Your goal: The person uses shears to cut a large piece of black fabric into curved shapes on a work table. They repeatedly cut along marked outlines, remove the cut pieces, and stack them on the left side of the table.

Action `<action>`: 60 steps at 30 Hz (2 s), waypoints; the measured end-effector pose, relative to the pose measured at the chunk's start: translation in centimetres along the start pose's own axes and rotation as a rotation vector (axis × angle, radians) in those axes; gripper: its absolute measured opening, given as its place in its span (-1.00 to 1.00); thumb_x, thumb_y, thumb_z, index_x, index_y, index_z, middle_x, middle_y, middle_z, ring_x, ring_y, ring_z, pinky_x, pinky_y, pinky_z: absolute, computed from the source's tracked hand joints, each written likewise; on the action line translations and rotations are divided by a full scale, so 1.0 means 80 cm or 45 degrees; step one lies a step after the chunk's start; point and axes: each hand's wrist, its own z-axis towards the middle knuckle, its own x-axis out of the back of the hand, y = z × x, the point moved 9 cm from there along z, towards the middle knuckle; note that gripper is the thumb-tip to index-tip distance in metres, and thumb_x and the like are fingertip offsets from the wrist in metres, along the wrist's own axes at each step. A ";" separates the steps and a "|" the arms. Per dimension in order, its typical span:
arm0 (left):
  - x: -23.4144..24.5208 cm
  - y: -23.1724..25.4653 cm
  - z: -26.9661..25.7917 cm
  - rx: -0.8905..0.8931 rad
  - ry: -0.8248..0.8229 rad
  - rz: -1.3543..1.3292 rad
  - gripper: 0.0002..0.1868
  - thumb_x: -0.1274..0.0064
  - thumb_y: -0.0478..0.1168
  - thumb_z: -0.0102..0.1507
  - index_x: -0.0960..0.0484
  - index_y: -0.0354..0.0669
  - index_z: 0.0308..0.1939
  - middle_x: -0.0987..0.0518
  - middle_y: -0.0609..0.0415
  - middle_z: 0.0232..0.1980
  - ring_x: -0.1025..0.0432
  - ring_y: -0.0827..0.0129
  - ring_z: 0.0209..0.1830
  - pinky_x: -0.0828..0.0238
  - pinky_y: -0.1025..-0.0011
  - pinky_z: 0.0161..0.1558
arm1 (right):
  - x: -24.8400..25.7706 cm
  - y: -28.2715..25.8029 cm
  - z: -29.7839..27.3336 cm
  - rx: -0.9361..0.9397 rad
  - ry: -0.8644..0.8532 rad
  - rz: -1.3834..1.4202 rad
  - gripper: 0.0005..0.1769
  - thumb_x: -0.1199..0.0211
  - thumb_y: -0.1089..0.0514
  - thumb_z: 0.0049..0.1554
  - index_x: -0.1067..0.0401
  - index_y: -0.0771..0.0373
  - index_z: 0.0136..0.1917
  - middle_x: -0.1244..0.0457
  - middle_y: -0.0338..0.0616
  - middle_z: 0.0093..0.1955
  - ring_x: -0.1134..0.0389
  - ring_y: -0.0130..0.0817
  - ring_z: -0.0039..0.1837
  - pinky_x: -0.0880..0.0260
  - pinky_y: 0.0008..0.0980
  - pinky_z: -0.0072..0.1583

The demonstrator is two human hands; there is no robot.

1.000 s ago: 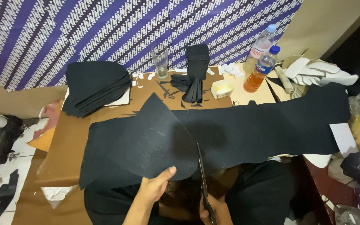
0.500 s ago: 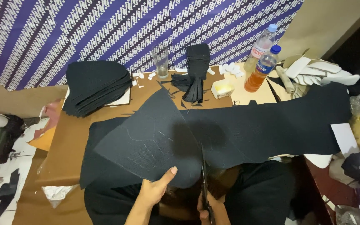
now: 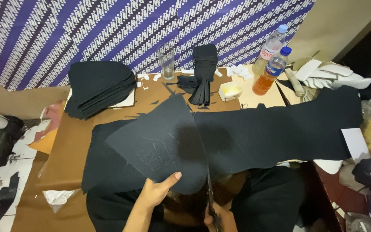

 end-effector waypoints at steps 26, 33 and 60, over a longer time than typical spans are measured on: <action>0.075 -0.046 0.065 0.175 0.325 -0.674 -0.24 -0.14 -0.19 0.27 -0.03 -0.04 -0.93 0.08 0.19 -0.85 -0.35 0.52 -0.64 -0.50 -0.08 0.27 | 0.045 -0.062 0.070 -0.382 0.353 0.344 -0.71 -0.44 0.04 0.07 -0.57 0.24 0.00 -0.54 -0.02 -0.12 -0.55 -0.30 0.00 -0.42 -0.41 0.19; 0.074 -0.074 0.085 0.197 0.517 -0.797 -0.28 -0.15 -0.25 0.27 0.21 0.10 -0.57 0.24 0.31 -0.61 -0.10 0.61 -0.64 -0.48 -0.03 0.26 | 0.024 -0.027 0.075 -0.403 0.301 0.388 -0.70 -0.44 0.09 0.08 -0.58 0.32 0.01 -0.52 0.07 -0.14 -0.57 -0.25 -0.02 -0.47 -0.41 0.18; 0.076 -0.086 0.092 0.349 0.610 -0.858 -0.31 -0.27 -0.25 0.18 -0.07 -0.03 0.15 -0.10 0.25 -0.57 -0.25 0.62 -0.55 -0.53 0.31 -0.09 | 0.013 -0.033 0.073 -0.476 0.226 0.347 -0.66 -0.42 0.05 0.10 -0.59 0.29 0.08 -0.51 0.00 -0.10 -0.53 -0.28 0.00 -0.43 -0.43 0.22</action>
